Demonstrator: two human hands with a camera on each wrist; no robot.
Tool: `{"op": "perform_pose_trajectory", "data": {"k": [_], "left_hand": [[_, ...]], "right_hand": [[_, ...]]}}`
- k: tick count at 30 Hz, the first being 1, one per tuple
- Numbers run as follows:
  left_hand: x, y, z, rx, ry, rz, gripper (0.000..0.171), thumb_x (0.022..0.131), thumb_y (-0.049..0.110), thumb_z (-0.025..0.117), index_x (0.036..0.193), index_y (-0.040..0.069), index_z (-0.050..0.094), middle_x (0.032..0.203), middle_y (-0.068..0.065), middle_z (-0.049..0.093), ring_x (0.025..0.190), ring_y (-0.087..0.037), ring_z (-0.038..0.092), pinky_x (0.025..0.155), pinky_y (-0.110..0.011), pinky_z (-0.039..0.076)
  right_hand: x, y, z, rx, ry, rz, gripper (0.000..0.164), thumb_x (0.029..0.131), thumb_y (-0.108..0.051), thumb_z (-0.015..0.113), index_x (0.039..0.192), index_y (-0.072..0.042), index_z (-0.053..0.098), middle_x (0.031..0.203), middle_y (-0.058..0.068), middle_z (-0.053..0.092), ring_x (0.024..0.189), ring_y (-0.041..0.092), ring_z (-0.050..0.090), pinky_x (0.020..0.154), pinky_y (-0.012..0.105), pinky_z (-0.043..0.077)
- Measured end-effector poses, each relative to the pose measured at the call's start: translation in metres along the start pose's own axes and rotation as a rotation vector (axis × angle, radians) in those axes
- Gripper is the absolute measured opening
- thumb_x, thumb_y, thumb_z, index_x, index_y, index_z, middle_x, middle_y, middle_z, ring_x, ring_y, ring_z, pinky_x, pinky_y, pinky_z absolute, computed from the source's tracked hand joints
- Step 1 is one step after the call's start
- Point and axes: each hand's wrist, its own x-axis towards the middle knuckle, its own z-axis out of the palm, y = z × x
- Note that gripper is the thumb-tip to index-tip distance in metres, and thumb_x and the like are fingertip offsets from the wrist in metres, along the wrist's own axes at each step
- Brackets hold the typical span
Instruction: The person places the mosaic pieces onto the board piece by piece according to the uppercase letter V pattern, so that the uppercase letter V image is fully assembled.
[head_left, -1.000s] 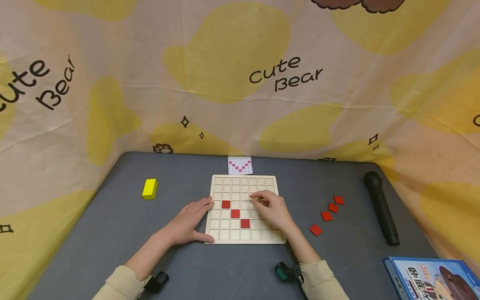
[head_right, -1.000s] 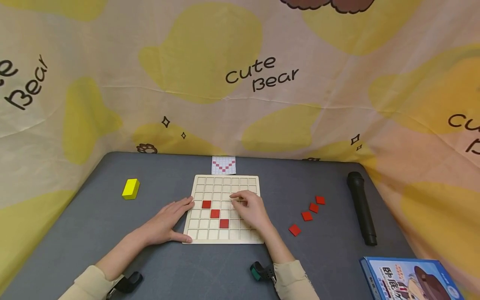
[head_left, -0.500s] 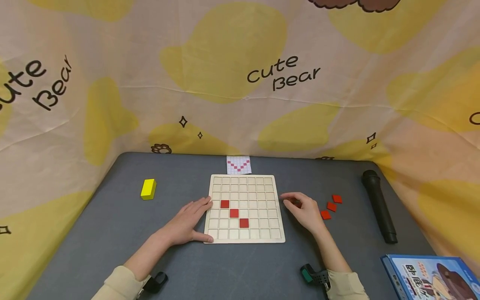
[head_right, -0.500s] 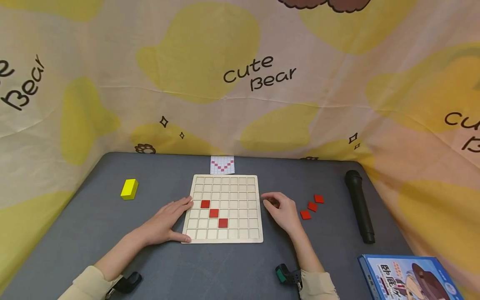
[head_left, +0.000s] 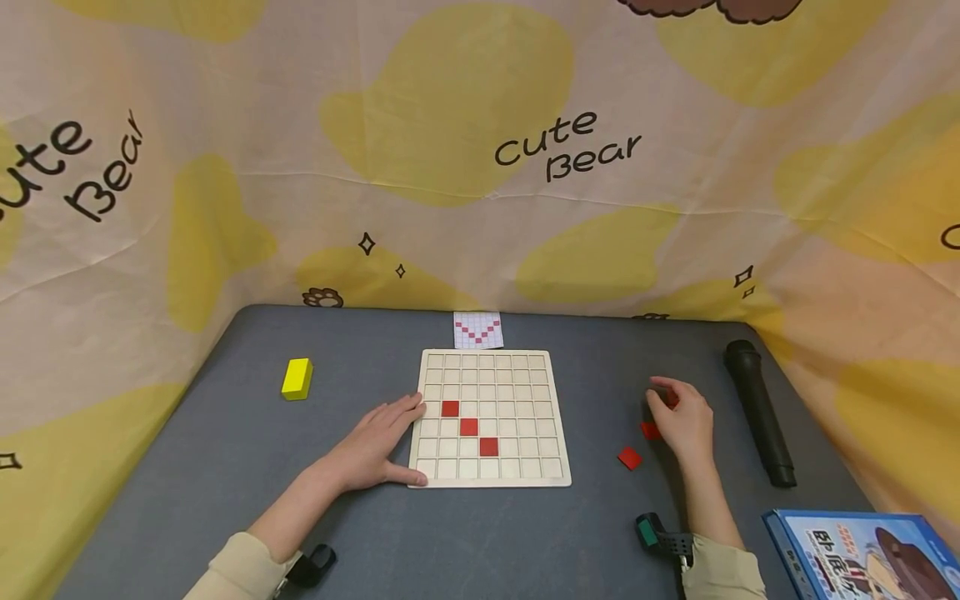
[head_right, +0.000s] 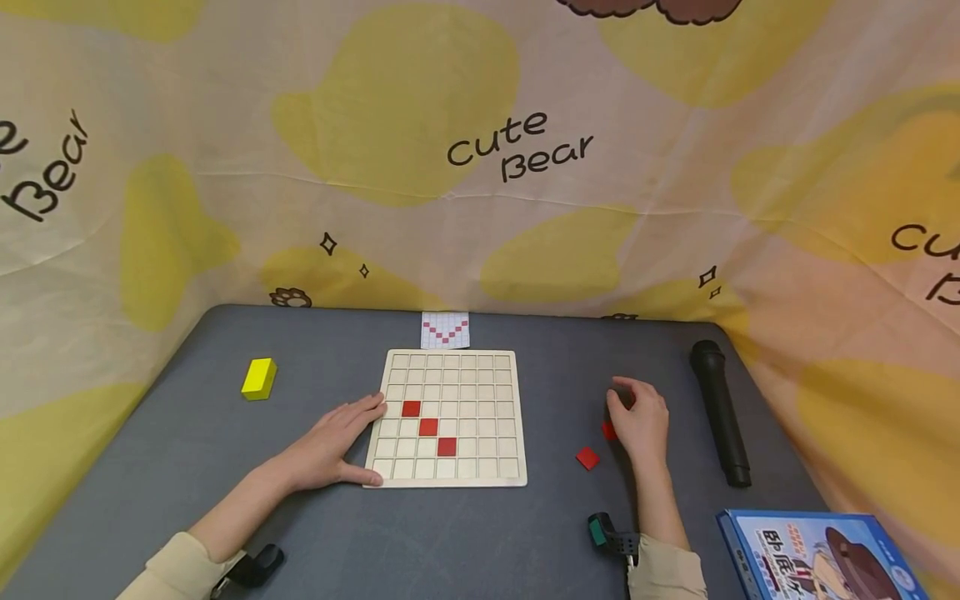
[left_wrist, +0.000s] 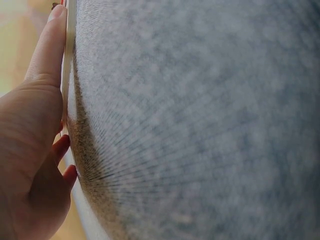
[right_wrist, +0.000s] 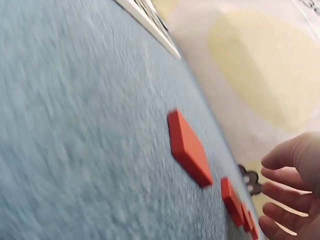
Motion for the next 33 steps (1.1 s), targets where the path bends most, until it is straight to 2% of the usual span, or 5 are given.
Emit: {"op": "perform_pose_trajectory", "data": {"k": [8, 13, 20, 27, 33], "left_hand": [[-0.001, 0.001, -0.002, -0.009, 0.013, 0.019, 0.106, 0.073, 0.064, 0.074, 0.150, 0.002, 0.035, 0.157, -0.013, 0.029, 0.144, -0.033, 0.025, 0.114, -0.055, 0.021], [-0.001, -0.002, -0.001, 0.007, 0.020, 0.033, 0.105, 0.073, 0.064, 0.074, 0.149, 0.002, 0.036, 0.157, -0.014, 0.029, 0.144, -0.033, 0.026, 0.114, -0.054, 0.021], [-0.001, -0.001, -0.001, 0.006, 0.018, 0.031, 0.106, 0.073, 0.065, 0.074, 0.149, 0.002, 0.036, 0.157, -0.014, 0.029, 0.144, -0.032, 0.026, 0.114, -0.054, 0.021], [-0.001, -0.001, 0.000, 0.005, 0.016, 0.023, 0.106, 0.073, 0.066, 0.073, 0.149, 0.002, 0.036, 0.157, -0.013, 0.028, 0.144, -0.032, 0.025, 0.114, -0.054, 0.021], [-0.001, -0.001, 0.000, 0.006, 0.017, 0.024, 0.106, 0.073, 0.065, 0.073, 0.149, 0.002, 0.036, 0.157, -0.014, 0.028, 0.144, -0.032, 0.025, 0.114, -0.054, 0.021]], "right_hand": [[0.006, 0.014, -0.007, -0.036, -0.011, 0.065, 0.038, 0.092, -0.012, 0.058, 0.125, 0.007, 0.058, 0.129, 0.032, 0.050, 0.125, 0.047, 0.040, 0.109, 0.058, 0.022], [0.007, 0.014, -0.008, -0.033, -0.049, 0.084, 0.041, 0.093, -0.014, 0.059, 0.128, 0.007, 0.055, 0.128, 0.032, 0.049, 0.122, 0.045, 0.041, 0.108, 0.058, 0.022], [0.009, 0.014, -0.007, -0.034, -0.060, 0.104, 0.043, 0.092, -0.013, 0.058, 0.130, 0.008, 0.053, 0.134, 0.034, 0.045, 0.128, 0.049, 0.035, 0.111, 0.059, 0.018], [0.008, 0.008, -0.005, -0.010, -0.160, 0.095, 0.047, 0.095, -0.015, 0.057, 0.136, 0.005, 0.049, 0.122, 0.031, 0.052, 0.111, 0.042, 0.049, 0.100, 0.056, 0.033], [0.010, 0.007, -0.005, -0.048, -0.218, 0.038, 0.046, 0.090, -0.007, 0.057, 0.134, 0.005, 0.051, 0.122, 0.031, 0.054, 0.111, 0.042, 0.052, 0.096, 0.056, 0.038]]}}
